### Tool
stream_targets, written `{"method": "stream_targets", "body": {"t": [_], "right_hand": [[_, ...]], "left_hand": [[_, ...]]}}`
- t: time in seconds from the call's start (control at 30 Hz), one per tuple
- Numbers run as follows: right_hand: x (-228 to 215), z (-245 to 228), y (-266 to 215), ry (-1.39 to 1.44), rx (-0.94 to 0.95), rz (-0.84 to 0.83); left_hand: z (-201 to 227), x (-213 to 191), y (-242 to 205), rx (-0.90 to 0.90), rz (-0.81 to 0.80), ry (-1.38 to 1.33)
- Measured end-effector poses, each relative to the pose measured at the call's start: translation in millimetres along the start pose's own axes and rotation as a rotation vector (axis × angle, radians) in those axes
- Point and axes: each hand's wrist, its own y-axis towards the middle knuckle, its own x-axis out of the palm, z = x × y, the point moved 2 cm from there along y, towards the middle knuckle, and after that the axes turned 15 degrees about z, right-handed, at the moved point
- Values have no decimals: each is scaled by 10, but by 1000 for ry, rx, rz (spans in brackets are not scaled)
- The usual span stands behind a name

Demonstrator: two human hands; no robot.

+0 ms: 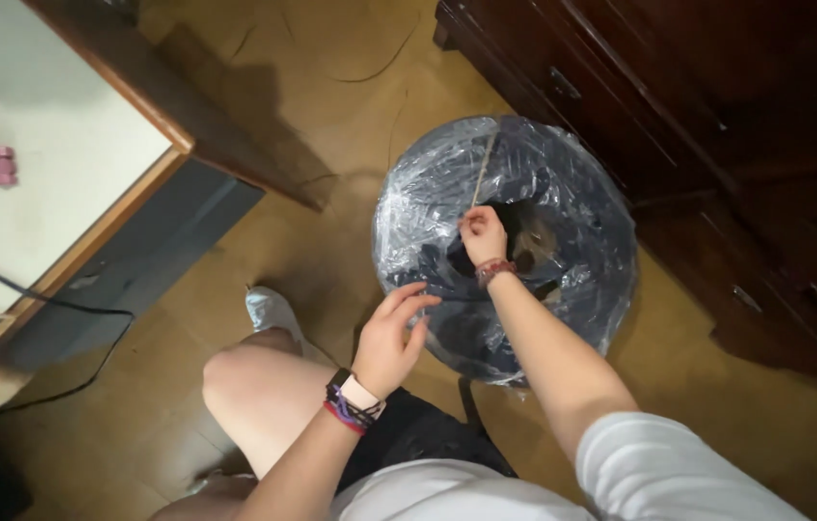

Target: Assembling a wicker furniture piece by weaving strips and securing them with glue and staples

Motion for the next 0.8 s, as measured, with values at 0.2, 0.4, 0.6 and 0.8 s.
{"method": "stream_targets", "body": {"t": [0.2,0.4,0.6,0.8], "right_hand": [[-487,-1171,-935,-217,-295,-390],[-855,-2196,-1638,-693,-647,-732],[-946,-3266,-2359,-264,-839,-888],[-866,-3729,-2787,-59,-1105,-869]], "left_hand": [[149,-119,0,66,-17,47],[229,-589,-209,138,75,53],[-222,-1227,-711,19,213,27],[-1072,-2478,-1635,-148,422,255]]}}
